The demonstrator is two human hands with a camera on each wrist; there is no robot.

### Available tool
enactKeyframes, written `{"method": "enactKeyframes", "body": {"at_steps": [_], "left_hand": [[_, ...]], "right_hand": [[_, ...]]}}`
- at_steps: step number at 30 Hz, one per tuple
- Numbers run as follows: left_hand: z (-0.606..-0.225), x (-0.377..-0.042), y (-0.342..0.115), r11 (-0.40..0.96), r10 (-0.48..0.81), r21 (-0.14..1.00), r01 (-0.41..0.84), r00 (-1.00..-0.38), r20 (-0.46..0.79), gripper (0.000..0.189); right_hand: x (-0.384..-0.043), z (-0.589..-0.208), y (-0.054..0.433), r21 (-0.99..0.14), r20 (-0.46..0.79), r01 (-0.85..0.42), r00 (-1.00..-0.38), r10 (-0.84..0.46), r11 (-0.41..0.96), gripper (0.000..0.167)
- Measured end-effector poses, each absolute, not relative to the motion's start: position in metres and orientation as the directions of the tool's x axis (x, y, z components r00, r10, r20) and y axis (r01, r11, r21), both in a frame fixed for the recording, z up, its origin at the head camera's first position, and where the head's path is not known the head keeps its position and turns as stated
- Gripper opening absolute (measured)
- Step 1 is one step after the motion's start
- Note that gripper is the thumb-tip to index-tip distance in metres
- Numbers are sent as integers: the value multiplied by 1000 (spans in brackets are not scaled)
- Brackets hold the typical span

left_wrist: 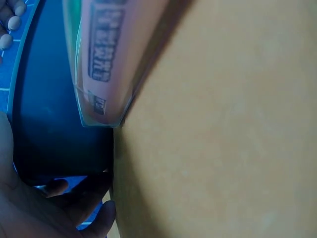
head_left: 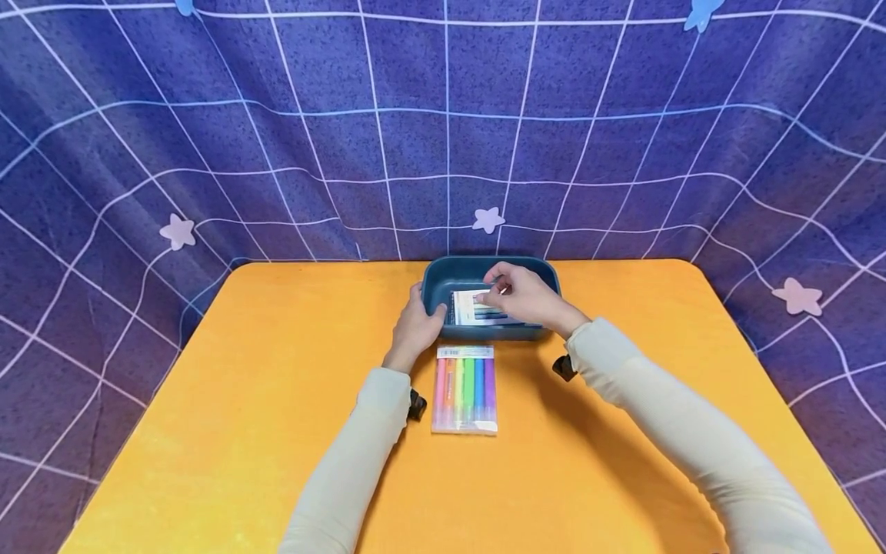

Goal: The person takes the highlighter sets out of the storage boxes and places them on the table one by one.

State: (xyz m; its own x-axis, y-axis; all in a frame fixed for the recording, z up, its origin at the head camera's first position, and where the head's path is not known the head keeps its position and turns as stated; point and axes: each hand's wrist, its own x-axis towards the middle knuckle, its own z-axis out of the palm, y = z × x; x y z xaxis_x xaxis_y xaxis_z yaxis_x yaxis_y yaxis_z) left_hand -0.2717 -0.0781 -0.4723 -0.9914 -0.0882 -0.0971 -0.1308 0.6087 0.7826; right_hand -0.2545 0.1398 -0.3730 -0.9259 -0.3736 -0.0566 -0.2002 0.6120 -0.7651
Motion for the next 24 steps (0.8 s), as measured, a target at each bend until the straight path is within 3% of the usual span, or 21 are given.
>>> {"method": "enactKeyframes", "body": {"at_steps": [24], "left_hand": [[-472, -271, -79, 596, -82, 793, -125, -992, -95, 68]], "right_hand": [[-273, -373, 130, -767, -113, -158, -921, -373, 622, 36]]}}
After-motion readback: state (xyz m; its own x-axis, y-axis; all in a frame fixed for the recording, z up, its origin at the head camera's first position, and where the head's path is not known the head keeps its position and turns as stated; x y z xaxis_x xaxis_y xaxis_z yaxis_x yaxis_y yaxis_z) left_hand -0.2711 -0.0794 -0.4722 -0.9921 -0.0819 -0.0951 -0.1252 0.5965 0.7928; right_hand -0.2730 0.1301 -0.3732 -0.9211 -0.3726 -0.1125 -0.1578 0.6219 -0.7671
